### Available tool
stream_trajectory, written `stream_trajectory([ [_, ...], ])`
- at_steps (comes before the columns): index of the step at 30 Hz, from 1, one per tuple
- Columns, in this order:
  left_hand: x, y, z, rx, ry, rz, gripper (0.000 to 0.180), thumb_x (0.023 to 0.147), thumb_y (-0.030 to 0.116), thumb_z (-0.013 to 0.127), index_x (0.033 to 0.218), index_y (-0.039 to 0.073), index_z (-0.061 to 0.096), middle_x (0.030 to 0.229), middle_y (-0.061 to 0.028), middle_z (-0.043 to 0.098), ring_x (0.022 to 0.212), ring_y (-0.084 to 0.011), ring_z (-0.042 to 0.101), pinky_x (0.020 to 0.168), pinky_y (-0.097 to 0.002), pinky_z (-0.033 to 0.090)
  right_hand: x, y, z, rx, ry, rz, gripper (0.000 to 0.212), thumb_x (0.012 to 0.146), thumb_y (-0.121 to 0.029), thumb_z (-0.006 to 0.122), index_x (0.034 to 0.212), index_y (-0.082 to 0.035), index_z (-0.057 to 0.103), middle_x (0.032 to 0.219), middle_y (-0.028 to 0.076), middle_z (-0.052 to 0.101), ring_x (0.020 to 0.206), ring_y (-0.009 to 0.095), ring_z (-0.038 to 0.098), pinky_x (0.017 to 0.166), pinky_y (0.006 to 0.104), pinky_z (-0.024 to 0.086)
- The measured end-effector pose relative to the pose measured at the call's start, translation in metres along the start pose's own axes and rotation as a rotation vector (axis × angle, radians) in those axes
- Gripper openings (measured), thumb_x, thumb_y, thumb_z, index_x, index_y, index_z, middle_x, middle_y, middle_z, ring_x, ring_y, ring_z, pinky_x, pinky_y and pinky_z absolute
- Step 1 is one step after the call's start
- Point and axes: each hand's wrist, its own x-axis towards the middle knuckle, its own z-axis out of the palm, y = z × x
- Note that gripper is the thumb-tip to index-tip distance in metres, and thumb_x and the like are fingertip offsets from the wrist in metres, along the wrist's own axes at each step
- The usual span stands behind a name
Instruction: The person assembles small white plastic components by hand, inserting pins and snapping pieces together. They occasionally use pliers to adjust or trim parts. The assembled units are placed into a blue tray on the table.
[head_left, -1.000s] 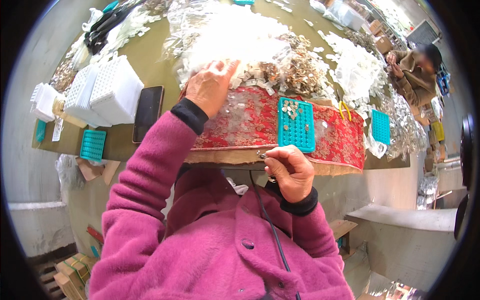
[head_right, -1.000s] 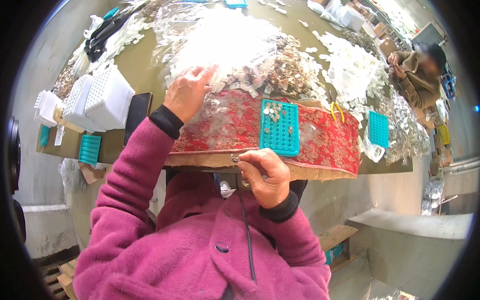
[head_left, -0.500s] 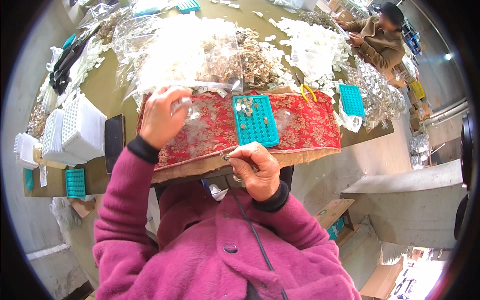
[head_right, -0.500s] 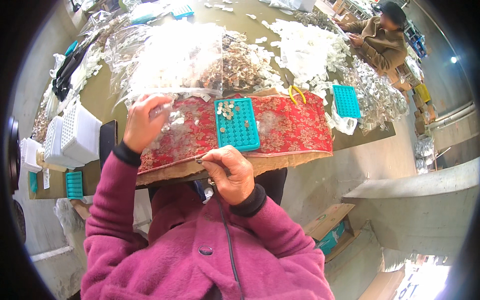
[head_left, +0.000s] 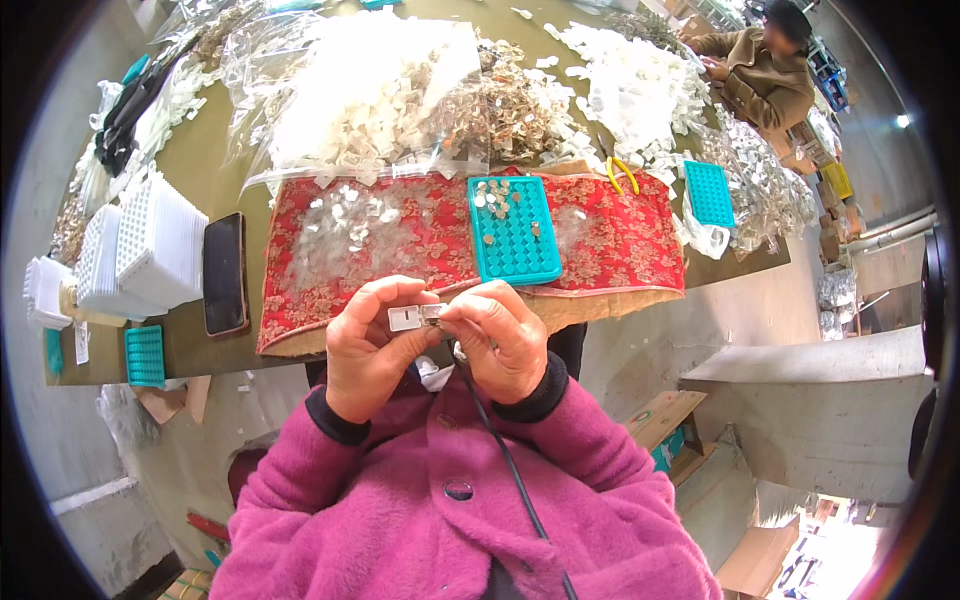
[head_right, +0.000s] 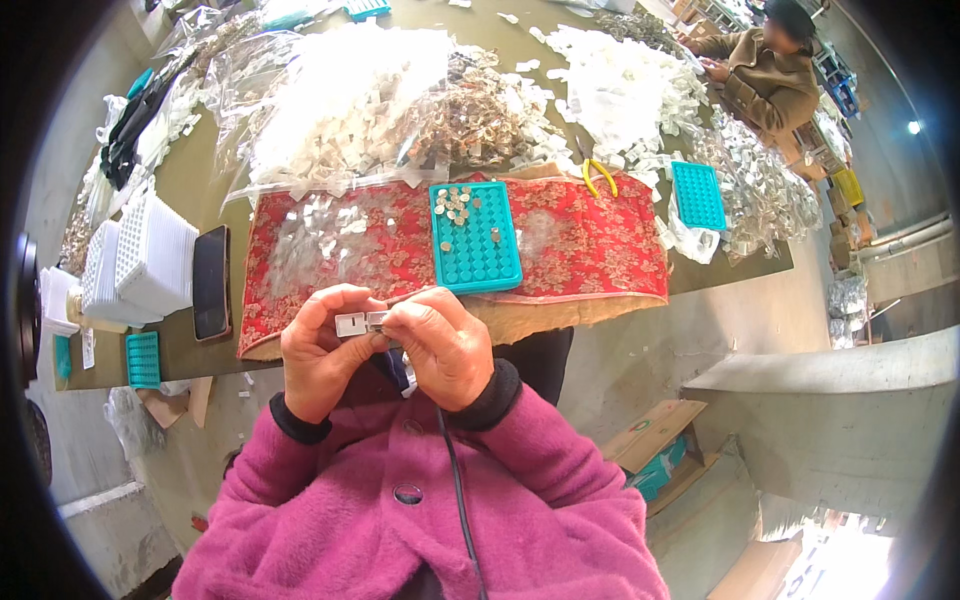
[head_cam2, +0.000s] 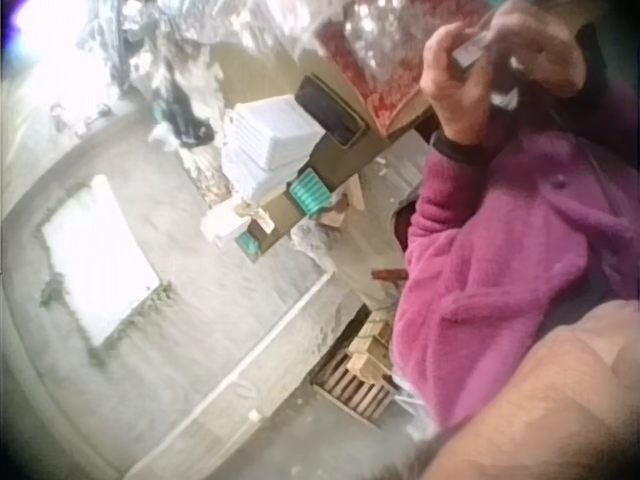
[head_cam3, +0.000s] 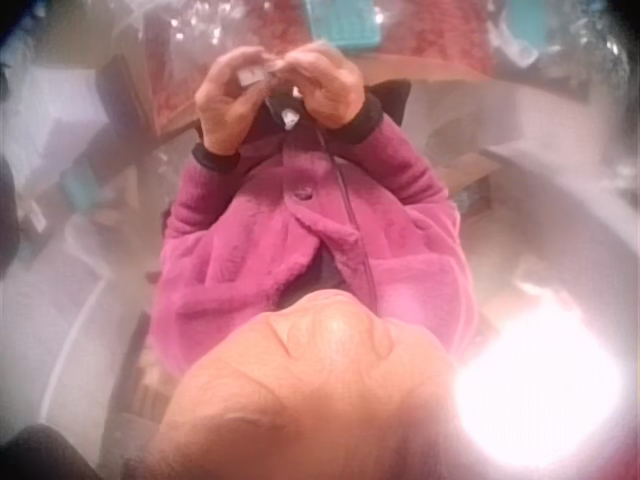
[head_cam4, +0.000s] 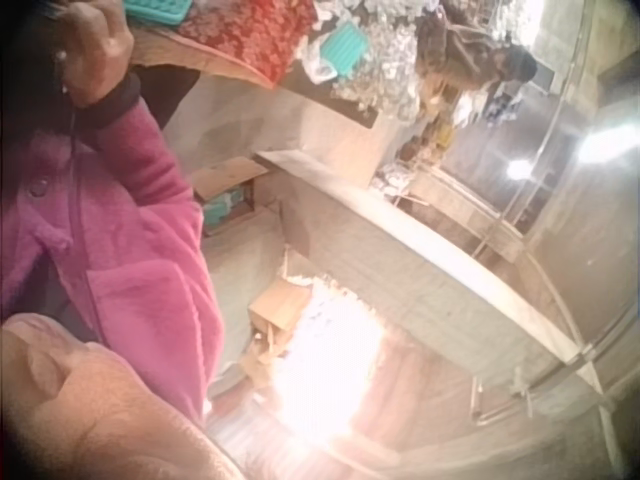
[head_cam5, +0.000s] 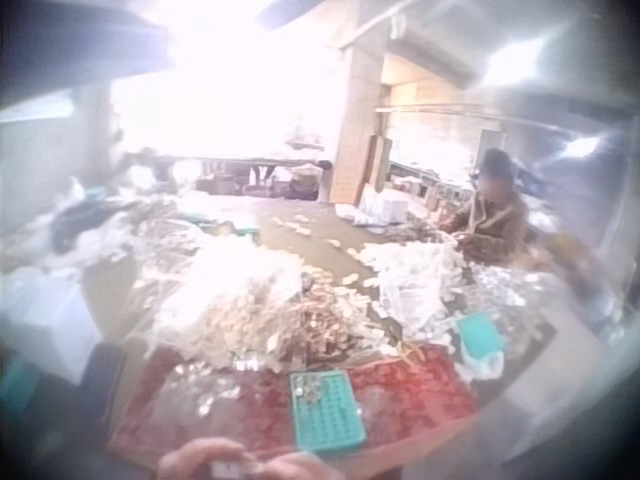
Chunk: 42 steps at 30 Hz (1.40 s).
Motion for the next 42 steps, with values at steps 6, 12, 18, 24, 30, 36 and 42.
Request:
stream_trajectory([
  [6,-0.006,-0.003,-0.007,-0.106,-0.029,-0.119,0.033,0.089,-0.011,0.076,0.121,-0.003,0.068,0.109,-0.0103,0.073,0.095,-0.0154,0.072,0.081,-0.0292,0.063,-0.004,-0.006,-0.002,0.054,-0.065,0.102,0.016,0.09,0.008,0.074,0.103,0.0,0.068,0.095,0.011,0.064,0.083,0.023,0.066,0.072,0.0319,0.054],
  [12,-0.009,0.007,-0.008,-0.206,-0.037,-0.19,0.033,0.092,-0.009,0.074,0.123,-0.003,0.068,0.103,-0.0101,0.075,0.084,-0.0153,0.073,0.076,-0.0291,0.063,-0.004,-0.005,-0.002,0.037,-0.095,0.04,0.019,0.09,0.005,0.074,0.107,0.0,0.069,0.096,0.013,0.066,0.082,0.027,0.067,0.07,0.0356,0.056],
  [18,-0.005,0.017,-0.008,-0.274,0.014,-0.312,0.028,0.096,-0.004,0.072,0.123,-0.003,0.068,0.106,-0.0112,0.076,0.085,-0.0157,0.074,0.075,-0.0291,0.064,-0.006,-0.005,0.002,-0.042,-0.092,0.008,0.028,0.085,0.008,0.076,0.111,-0.002,0.071,0.096,0.013,0.07,0.088,0.028,0.07,0.075,0.0366,0.057],
  [24,-0.008,0.012,-0.004,-0.423,0.073,-0.352,0.03,0.093,-0.005,0.073,0.123,-0.002,0.068,0.104,-0.0122,0.076,0.08,-0.0153,0.074,0.072,-0.0297,0.064,-0.012,-0.01,0.001,-0.122,-0.032,0.099,0.023,0.086,0.006,0.077,0.104,-0.003,0.066,0.093,0.012,0.068,0.079,0.027,0.07,0.069,0.0356,0.057],
  [30,-0.01,0.009,0.004,-0.108,0.078,-0.073,0.031,0.09,-0.005,0.077,0.12,0.0,0.071,0.101,-0.008,0.073,0.082,-0.0148,0.073,0.07,-0.0282,0.062,-0.015,-0.008,0.0,-0.055,-0.133,0.245,0.018,0.092,0.003,0.072,0.104,-0.003,0.061,0.091,0.013,0.063,0.075,0.028,0.067,0.065,0.0371,0.054],
  [36,-0.007,0.008,0.0,0.579,0.023,0.511,0.032,0.08,-0.006,0.084,0.11,0.003,0.077,0.094,-0.0096,0.069,0.077,-0.0162,0.068,0.063,-0.0287,0.054,-0.015,-0.005,0.001,-0.068,-0.105,0.234,0.015,0.093,-0.002,0.075,0.102,-0.002,0.062,0.086,0.012,0.064,0.072,0.026,0.066,0.064,0.0351,0.053],
  [42,-0.005,0.01,-0.006,0.424,-0.065,0.42,0.027,0.085,-0.006,0.078,0.111,0.002,0.074,0.095,-0.0097,0.069,0.078,-0.0187,0.069,0.066,-0.0297,0.056,-0.011,-0.006,-0.012,0.291,-0.201,0.608,0.011,0.099,-0.009,0.073,0.1,0.0,0.066,0.077,0.003,0.067,0.071,0.01,0.064,0.062,0.0262,0.051],
])
